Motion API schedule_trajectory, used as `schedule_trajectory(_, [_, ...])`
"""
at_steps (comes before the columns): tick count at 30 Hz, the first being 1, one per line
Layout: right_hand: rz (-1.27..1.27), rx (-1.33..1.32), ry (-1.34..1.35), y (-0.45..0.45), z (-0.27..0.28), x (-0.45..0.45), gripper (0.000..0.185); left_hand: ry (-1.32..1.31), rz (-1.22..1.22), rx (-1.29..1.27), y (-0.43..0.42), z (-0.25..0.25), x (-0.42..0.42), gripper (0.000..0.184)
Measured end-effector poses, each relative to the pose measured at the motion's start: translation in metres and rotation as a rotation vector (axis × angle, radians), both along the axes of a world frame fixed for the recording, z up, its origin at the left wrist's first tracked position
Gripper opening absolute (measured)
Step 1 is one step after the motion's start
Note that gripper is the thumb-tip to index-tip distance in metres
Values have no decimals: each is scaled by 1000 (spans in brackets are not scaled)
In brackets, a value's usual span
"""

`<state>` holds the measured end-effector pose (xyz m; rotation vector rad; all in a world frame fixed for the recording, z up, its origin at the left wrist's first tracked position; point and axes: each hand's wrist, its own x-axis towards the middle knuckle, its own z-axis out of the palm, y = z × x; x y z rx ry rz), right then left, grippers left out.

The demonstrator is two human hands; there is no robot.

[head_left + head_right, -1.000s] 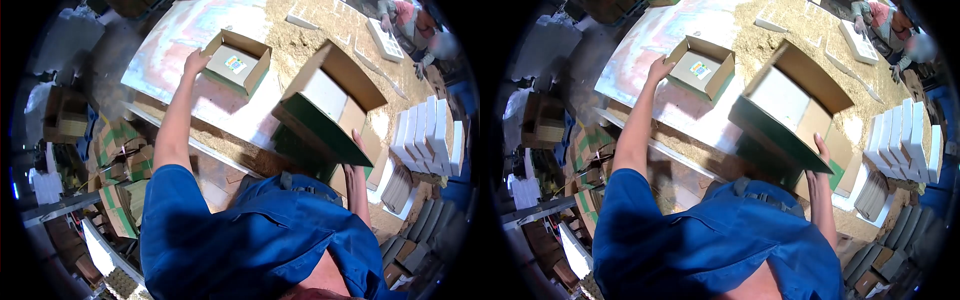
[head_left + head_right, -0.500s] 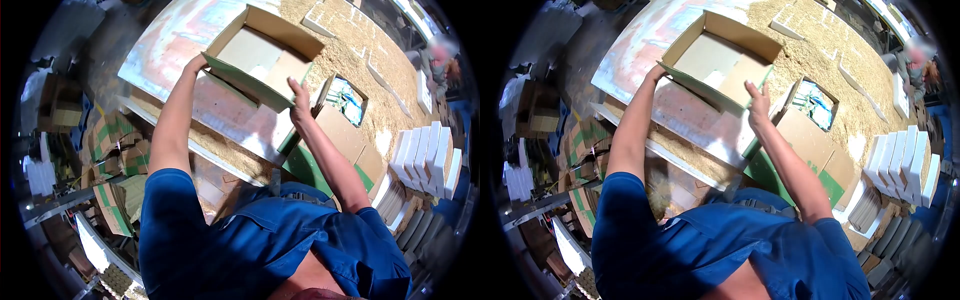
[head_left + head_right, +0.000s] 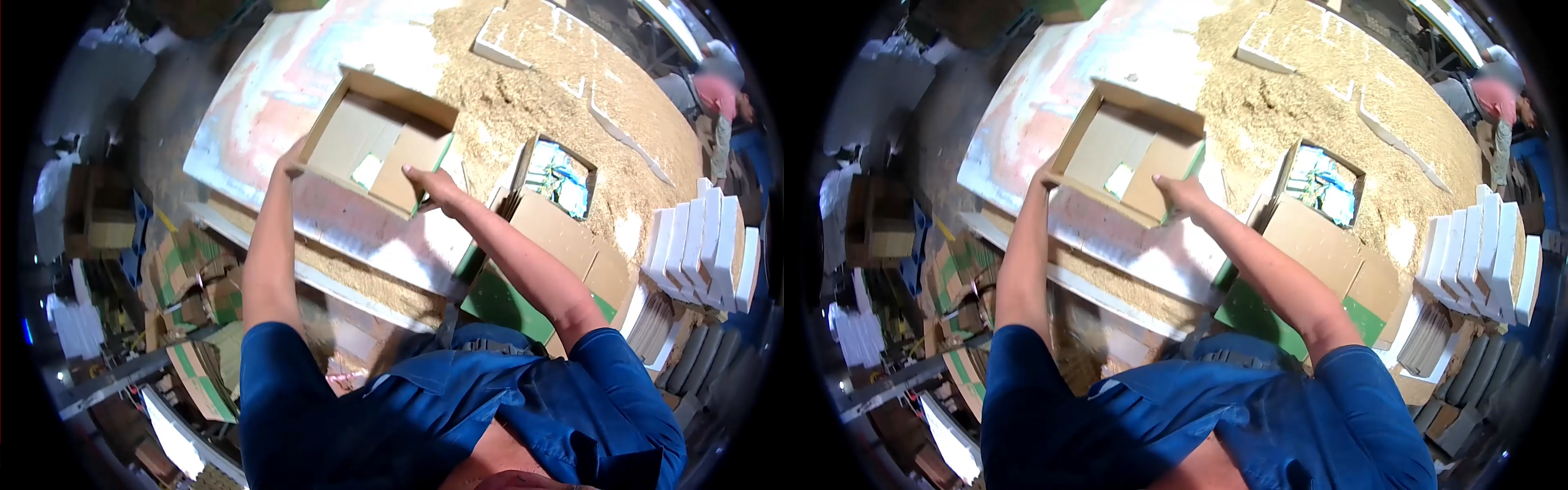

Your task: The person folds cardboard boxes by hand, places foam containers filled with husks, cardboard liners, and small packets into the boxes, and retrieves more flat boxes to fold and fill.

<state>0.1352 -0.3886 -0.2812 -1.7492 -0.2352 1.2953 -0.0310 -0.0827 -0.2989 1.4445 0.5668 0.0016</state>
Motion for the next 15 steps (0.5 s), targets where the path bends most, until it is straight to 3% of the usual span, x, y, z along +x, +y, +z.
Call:
schedule_trajectory(3, [18, 55, 1, -5, -4, -4, 62, 149, 174, -189, -15, 9, 6, 62])
schedule_trajectory(4, [43, 14, 58, -9, 5, -4, 61, 57, 102, -40, -34, 30, 4, 68])
schedule_trajectory(6, [119, -31, 105, -15, 9, -3, 73, 61, 67, -105, -30, 18, -3, 75])
schedule_trajectory(8, [123, 84, 208, -28, 22, -8, 78, 211, 98, -177, -35, 22, -5, 80])
schedule_trajectory(12, [169, 33, 224, -45, 39, -8, 78, 326, -22, 67, -48, 10, -11, 78])
schedule_trajectory(15, [188, -17, 109, -44, 18, -4, 73, 351, 18, 63, -51, 8, -13, 78])
